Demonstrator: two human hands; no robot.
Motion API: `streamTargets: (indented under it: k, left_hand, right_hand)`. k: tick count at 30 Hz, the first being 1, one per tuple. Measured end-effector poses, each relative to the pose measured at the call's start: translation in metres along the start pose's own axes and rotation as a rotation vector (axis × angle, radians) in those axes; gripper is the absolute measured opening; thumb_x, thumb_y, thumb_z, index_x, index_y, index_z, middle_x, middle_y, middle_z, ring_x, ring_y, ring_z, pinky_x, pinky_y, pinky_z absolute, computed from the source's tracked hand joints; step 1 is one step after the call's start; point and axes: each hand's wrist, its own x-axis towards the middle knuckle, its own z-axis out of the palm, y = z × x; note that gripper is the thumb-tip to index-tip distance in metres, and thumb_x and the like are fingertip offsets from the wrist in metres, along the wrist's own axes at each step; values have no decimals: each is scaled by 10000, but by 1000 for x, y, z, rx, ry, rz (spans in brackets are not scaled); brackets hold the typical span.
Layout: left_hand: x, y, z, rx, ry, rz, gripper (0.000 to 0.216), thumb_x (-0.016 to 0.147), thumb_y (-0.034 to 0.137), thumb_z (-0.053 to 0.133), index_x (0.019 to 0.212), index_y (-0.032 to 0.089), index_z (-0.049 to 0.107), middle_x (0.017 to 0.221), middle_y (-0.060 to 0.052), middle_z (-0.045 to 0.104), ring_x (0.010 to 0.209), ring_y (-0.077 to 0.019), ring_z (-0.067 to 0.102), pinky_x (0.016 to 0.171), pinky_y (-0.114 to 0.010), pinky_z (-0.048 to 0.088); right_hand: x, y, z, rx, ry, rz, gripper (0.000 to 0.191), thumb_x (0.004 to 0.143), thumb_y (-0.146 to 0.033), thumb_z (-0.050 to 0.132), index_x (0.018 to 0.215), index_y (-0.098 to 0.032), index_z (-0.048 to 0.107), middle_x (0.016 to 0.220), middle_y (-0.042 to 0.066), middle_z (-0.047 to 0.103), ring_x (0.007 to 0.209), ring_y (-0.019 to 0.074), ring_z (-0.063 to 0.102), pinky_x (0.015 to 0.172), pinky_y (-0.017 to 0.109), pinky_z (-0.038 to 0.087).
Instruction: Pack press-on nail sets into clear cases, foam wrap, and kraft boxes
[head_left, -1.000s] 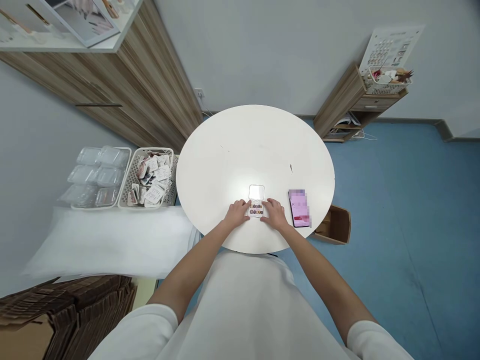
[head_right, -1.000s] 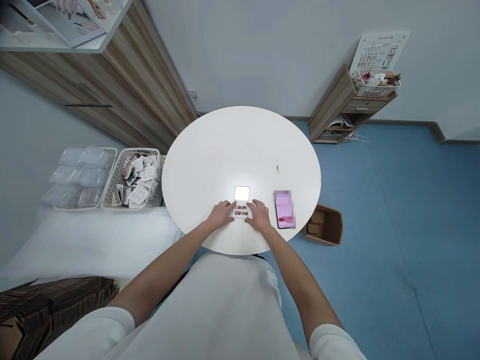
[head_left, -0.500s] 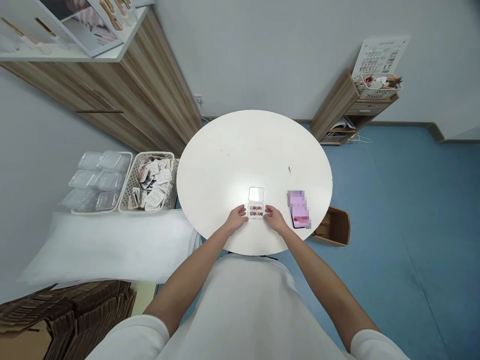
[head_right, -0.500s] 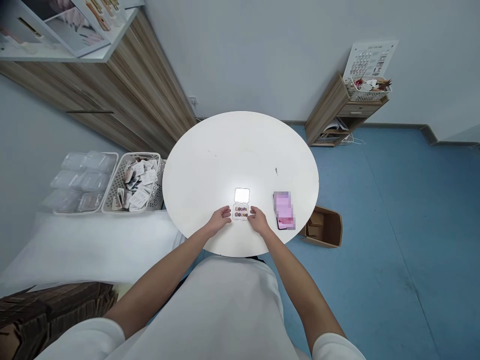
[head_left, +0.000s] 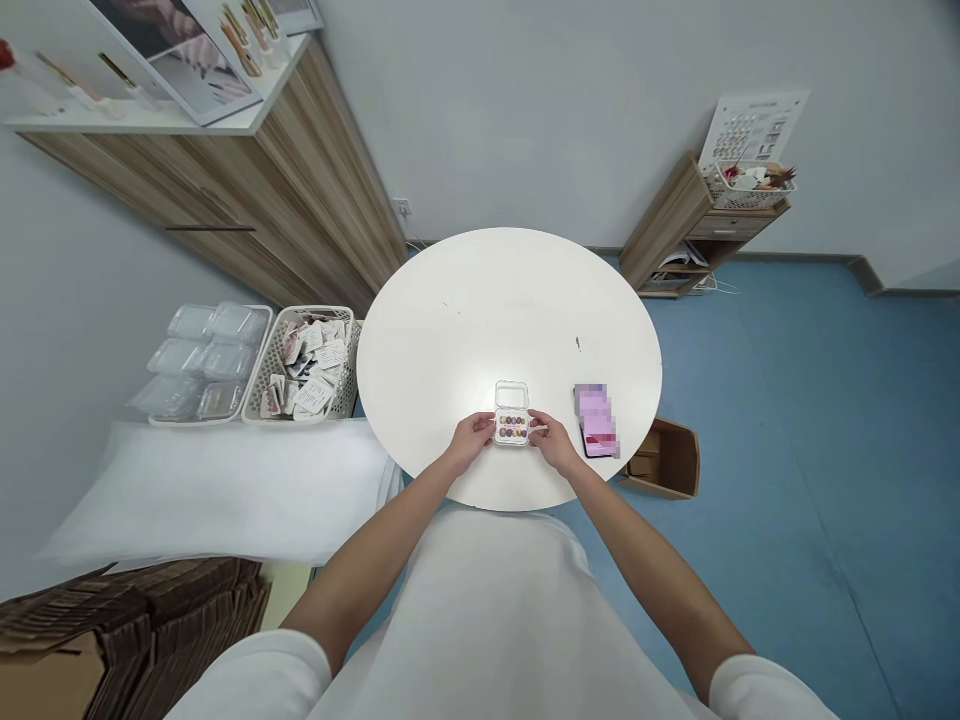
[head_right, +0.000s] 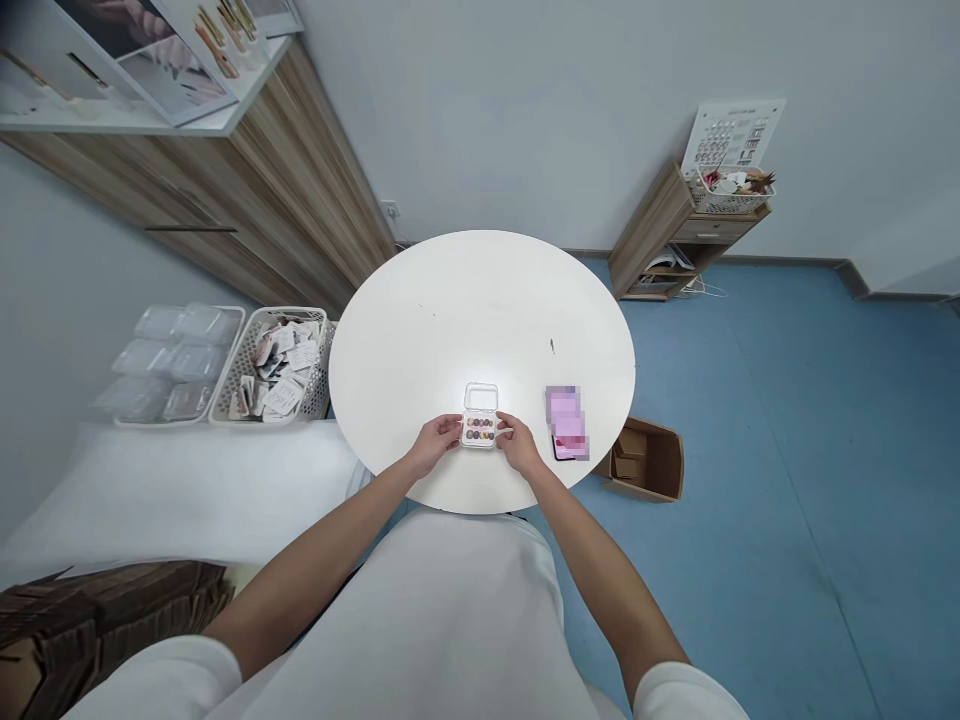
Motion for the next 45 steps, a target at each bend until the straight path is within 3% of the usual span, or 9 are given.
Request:
streamTargets:
  k: [5, 10, 19, 29, 38, 45]
  left_hand:
    - [-13, 8, -4, -77, -54, 36, 350, 646, 361, 656, 916, 154, 576, 751, -30, 625, 689, -112, 567, 707, -294, 439]
    - [-28, 20, -3, -203, -172, -4, 395, 600, 338, 713, 922, 137, 606, 814, -66, 645, 754, -144, 587, 762, -325, 429]
    - [-38, 34, 6, -321, -255, -47, 334, 602, 284, 728, 884, 133, 633, 827, -62, 650, 754, -135, 586, 762, -313, 430]
    - [-41, 44, 6, -353, -262, -94, 336, 581, 255, 744, 876, 138, 637, 815, -52, 643, 721, -114, 582, 738, -296, 424]
    - [-43, 43, 5, -379, -288, -87, 343, 611, 277, 723, 911, 135, 636, 894, -83, 645, 786, -140, 589, 766, -311, 428]
    - [-48, 43, 7, -421, -298, -109, 315, 649, 277, 698, 928, 146, 634, 896, -79, 640, 786, -129, 587, 738, -279, 440]
  right_hand:
    - [-27, -15, -7, 84, -18, -48, 482, 667, -214, 539, 1146, -246, 500, 956, 16, 494, 659, 79, 504, 664, 283, 458]
    - [-45, -26, -18, 195, -50, -68, 444, 662, -319, 614, 1097, -255, 551, 962, 25, 536, 711, 101, 521, 725, 307, 445]
    - [-32, -44, -33, 512, -87, 122, 361, 695, -430, 603, 996, -231, 591, 950, 54, 617, 751, 142, 592, 766, 333, 461]
    - [-25, -64, -32, 533, -98, 25, 394, 625, -322, 684, 983, -246, 538, 887, 17, 641, 767, 134, 588, 719, 298, 455]
    - [-35, -69, -30, 521, -163, -46, 212, 657, -318, 651, 826, -258, 538, 1017, -8, 580, 866, 139, 553, 699, 296, 470]
    - [-44, -62, -31, 563, -194, -29, 198, 650, -331, 665, 796, -246, 561, 1056, -4, 554, 871, 145, 556, 741, 348, 489]
